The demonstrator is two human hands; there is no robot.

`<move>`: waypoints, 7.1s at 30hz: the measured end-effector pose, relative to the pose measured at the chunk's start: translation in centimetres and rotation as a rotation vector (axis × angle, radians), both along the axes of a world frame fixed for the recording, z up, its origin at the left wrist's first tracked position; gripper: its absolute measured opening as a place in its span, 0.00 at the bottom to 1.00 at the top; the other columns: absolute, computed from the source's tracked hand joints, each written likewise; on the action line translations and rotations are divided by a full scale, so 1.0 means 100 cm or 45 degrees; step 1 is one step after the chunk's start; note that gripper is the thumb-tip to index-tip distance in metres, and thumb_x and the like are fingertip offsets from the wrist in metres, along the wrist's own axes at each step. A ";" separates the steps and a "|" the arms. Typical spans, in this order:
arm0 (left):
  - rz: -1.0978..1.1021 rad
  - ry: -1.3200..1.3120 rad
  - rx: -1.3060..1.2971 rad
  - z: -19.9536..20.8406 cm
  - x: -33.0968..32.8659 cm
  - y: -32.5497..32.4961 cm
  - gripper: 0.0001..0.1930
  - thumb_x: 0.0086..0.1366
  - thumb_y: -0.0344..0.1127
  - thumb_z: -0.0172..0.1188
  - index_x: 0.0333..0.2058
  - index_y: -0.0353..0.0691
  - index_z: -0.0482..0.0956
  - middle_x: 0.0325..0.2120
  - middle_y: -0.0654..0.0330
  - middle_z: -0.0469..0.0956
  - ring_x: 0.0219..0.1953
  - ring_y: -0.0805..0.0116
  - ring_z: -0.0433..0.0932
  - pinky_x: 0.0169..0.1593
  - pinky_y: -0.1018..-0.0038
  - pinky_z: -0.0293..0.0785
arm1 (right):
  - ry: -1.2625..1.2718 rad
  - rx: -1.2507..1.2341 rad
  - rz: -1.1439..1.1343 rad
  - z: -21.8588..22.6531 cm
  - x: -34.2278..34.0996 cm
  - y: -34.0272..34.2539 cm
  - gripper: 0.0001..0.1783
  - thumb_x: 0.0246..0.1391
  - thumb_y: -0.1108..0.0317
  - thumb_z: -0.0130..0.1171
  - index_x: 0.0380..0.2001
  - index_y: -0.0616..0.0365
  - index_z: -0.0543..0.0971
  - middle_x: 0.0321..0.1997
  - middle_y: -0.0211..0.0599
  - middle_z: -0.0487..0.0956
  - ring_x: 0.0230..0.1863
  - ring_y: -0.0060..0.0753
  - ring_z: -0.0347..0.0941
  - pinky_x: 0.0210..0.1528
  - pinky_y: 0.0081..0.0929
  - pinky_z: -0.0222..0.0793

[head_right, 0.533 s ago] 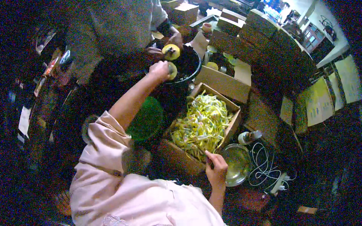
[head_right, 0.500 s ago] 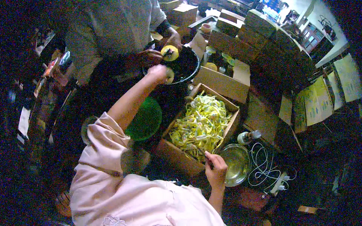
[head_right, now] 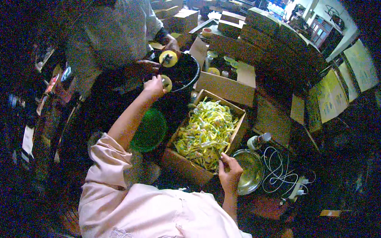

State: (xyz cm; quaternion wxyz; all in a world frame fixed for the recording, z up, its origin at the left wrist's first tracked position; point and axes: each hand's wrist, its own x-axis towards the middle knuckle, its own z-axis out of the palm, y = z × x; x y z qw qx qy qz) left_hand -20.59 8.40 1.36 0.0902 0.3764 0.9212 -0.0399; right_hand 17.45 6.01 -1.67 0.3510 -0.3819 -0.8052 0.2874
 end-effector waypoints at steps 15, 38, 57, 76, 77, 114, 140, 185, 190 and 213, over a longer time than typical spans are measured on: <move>0.044 0.051 0.203 -0.007 0.008 -0.007 0.35 0.48 0.46 0.61 0.51 0.39 0.56 0.43 0.51 0.65 0.41 0.55 0.72 0.42 0.64 0.71 | 0.136 0.011 -0.004 -0.015 -0.003 0.013 0.15 0.36 0.81 0.58 0.33 0.61 0.77 0.25 0.36 0.76 0.25 0.24 0.72 0.29 0.19 0.67; -0.380 -1.045 1.416 -0.045 0.014 -0.047 0.24 0.51 0.45 0.56 0.40 0.34 0.64 0.35 0.54 0.72 0.38 0.64 0.72 0.39 0.69 0.69 | 0.593 -0.599 -0.199 -0.039 -0.016 0.003 0.17 0.41 0.79 0.58 0.39 0.61 0.74 0.29 0.28 0.74 0.29 0.16 0.69 0.32 0.14 0.66; -0.820 -0.728 1.502 -0.017 0.136 -0.089 0.34 0.30 0.31 0.68 0.42 0.37 0.64 0.36 0.54 0.66 0.41 0.56 0.67 0.47 0.68 0.64 | 0.162 0.654 0.312 0.057 -0.067 0.023 0.14 0.33 0.78 0.55 0.28 0.52 0.78 0.28 0.31 0.75 0.32 0.33 0.71 0.35 0.28 0.67; -0.793 -0.745 1.541 0.004 0.159 -0.095 0.35 0.34 0.34 0.68 0.43 0.38 0.62 0.37 0.54 0.67 0.40 0.56 0.69 0.44 0.69 0.66 | 0.022 1.160 0.442 0.064 -0.054 0.032 0.15 0.34 0.73 0.56 0.32 0.52 0.77 0.33 0.28 0.74 0.34 0.28 0.71 0.36 0.26 0.69; -0.792 -0.743 1.541 0.004 0.160 -0.095 0.35 0.34 0.34 0.68 0.43 0.38 0.62 0.37 0.54 0.67 0.40 0.56 0.69 0.44 0.69 0.66 | 0.032 1.163 0.458 0.064 -0.054 0.033 0.15 0.34 0.73 0.56 0.32 0.52 0.77 0.32 0.28 0.74 0.34 0.28 0.71 0.35 0.26 0.69; -0.892 -1.191 1.315 0.006 0.182 -0.085 0.34 0.35 0.33 0.68 0.44 0.34 0.63 0.37 0.52 0.70 0.40 0.60 0.71 0.44 0.70 0.66 | 0.084 1.013 0.607 0.064 -0.029 0.044 0.14 0.40 0.76 0.55 0.35 0.68 0.73 0.29 0.43 0.76 0.29 0.39 0.75 0.32 0.31 0.73; -1.067 -2.545 0.309 -0.012 0.178 -0.064 0.14 0.42 0.32 0.63 0.30 0.35 0.73 0.25 0.62 0.74 0.25 0.75 0.70 0.31 0.79 0.68 | 0.257 1.003 0.656 0.050 -0.018 0.052 0.15 0.40 0.77 0.54 0.36 0.67 0.73 0.31 0.44 0.76 0.32 0.41 0.75 0.35 0.32 0.73; -0.942 -1.407 1.266 -0.037 0.187 -0.051 0.34 0.33 0.33 0.70 0.44 0.36 0.67 0.38 0.58 0.73 0.39 0.67 0.72 0.46 0.72 0.67 | 0.114 1.257 0.643 0.038 -0.031 0.078 0.38 0.37 0.80 0.60 0.53 0.70 0.55 0.27 0.40 0.77 0.26 0.35 0.75 0.27 0.29 0.74; -0.970 -2.026 0.958 -0.032 0.180 -0.055 0.33 0.38 0.33 0.68 0.45 0.36 0.64 0.38 0.62 0.70 0.38 0.74 0.69 0.43 0.75 0.67 | 0.176 1.240 0.671 0.040 -0.032 0.074 0.33 0.37 0.81 0.58 0.50 0.70 0.59 0.27 0.44 0.76 0.27 0.39 0.75 0.28 0.31 0.74; -0.918 -1.195 1.314 -0.021 0.180 -0.048 0.35 0.31 0.35 0.70 0.43 0.35 0.67 0.37 0.57 0.72 0.39 0.70 0.73 0.45 0.73 0.68 | 0.117 1.150 0.529 0.032 -0.032 0.074 0.23 0.39 0.78 0.53 0.44 0.68 0.68 0.29 0.45 0.76 0.29 0.40 0.74 0.31 0.31 0.73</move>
